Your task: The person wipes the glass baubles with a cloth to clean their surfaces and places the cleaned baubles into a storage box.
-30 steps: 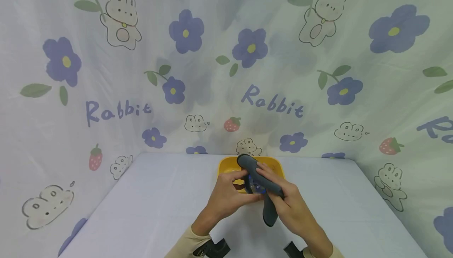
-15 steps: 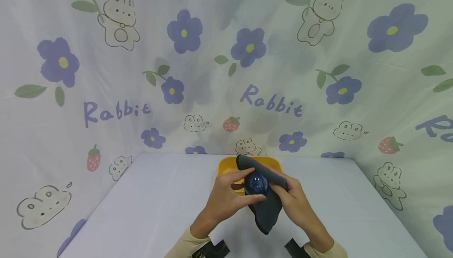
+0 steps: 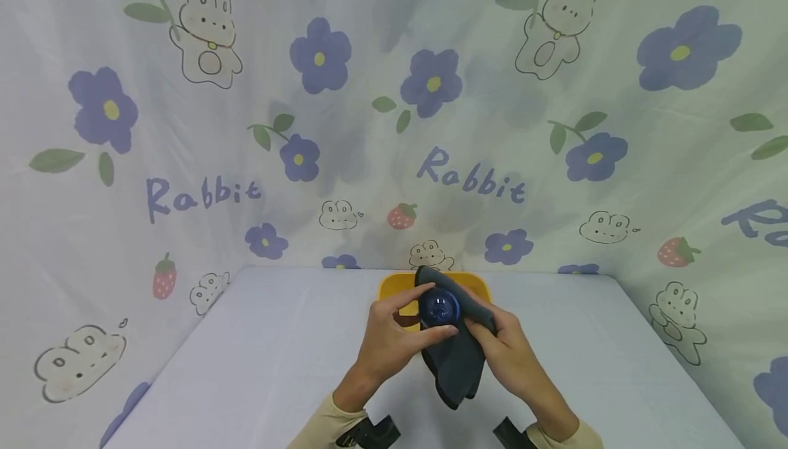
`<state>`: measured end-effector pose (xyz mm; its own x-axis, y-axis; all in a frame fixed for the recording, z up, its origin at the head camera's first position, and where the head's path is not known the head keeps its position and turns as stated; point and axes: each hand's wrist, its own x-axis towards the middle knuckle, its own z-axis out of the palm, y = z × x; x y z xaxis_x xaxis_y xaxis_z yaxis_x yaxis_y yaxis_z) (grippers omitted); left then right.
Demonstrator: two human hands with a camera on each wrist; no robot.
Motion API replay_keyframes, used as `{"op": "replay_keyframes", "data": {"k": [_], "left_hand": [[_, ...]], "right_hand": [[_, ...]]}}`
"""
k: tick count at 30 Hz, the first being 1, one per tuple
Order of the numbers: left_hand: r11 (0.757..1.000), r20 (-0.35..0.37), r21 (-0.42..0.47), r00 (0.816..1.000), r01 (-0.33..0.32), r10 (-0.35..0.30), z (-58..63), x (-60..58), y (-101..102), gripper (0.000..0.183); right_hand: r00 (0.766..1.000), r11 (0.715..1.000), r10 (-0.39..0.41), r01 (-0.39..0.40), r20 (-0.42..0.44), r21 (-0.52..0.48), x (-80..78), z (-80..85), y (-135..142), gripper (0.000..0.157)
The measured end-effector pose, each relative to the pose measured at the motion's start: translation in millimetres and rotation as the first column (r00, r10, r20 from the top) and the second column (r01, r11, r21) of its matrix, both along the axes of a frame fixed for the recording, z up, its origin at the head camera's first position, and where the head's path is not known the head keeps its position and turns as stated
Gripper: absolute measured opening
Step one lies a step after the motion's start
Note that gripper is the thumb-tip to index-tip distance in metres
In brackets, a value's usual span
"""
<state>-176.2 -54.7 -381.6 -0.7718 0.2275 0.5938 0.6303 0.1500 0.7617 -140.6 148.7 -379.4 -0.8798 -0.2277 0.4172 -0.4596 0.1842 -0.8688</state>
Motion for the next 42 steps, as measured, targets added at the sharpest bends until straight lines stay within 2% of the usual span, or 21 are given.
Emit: {"op": "replay_keyframes", "data": {"k": [3, 6, 10, 17, 22, 28, 31, 38, 42], "left_hand": [[0.999, 0.039, 0.016, 0.998, -0.04, 0.04, 0.8, 0.6, 0.4, 0.06], [0.997, 0.049, 0.022, 0.996, -0.071, 0.07, 2.9, 1.1, 0.4, 0.064], [0.997, 0.062, 0.019, 0.995, -0.079, 0.078, 5.1, 0.0, -0.4, 0.068], [0.997, 0.098, 0.003, 0.992, -0.075, 0.074, 4.7, -1.5, -2.9, 0.06], [0.996, 0.121, -0.022, 0.989, -0.083, 0.085, 5.7, -1.2, -3.6, 0.057], [0.998, 0.168, -0.04, 0.984, -0.056, 0.062, 5.7, -1.8, -2.5, 0.054], [0.998, 0.172, -0.057, 0.984, -0.039, 0.048, 5.5, -1.4, -2.0, 0.054], [0.996, 0.132, -0.09, 0.991, 0.008, 0.004, 4.8, 0.8, -2.9, 0.053], [0.993, 0.132, -0.097, 0.99, 0.064, -0.051, 4.7, 2.4, -1.6, 0.056]], "right_hand": [[1.0, 1.0, -0.012, 0.012, 0.021, 0.015, 2.4, 1.9, -2.4, 0.048], [0.999, 0.999, -0.022, 0.021, 0.027, 0.034, 5.1, 4.3, -3.9, 0.049], [0.998, 0.998, -0.045, 0.043, 0.036, 0.05, 7.8, 7.1, -5.5, 0.049], [0.996, 0.992, -0.091, 0.089, 0.015, 0.089, 13.8, 10.2, -7.4, 0.047], [0.991, 0.985, -0.114, 0.122, -0.068, 0.125, 17.0, 10.7, -7.4, 0.046], [0.975, 0.979, -0.101, 0.133, -0.2, 0.154, 19.1, 8.8, -10.4, 0.048], [0.962, 0.971, -0.096, 0.147, -0.257, 0.188, 19.2, 7.7, -12.1, 0.048], [0.924, 0.948, -0.083, 0.189, -0.374, 0.256, 16.4, 3.3, -13.4, 0.053], [0.899, 0.937, -0.077, 0.213, -0.43, 0.277, 13.7, 1.5, -12.6, 0.055]]}}
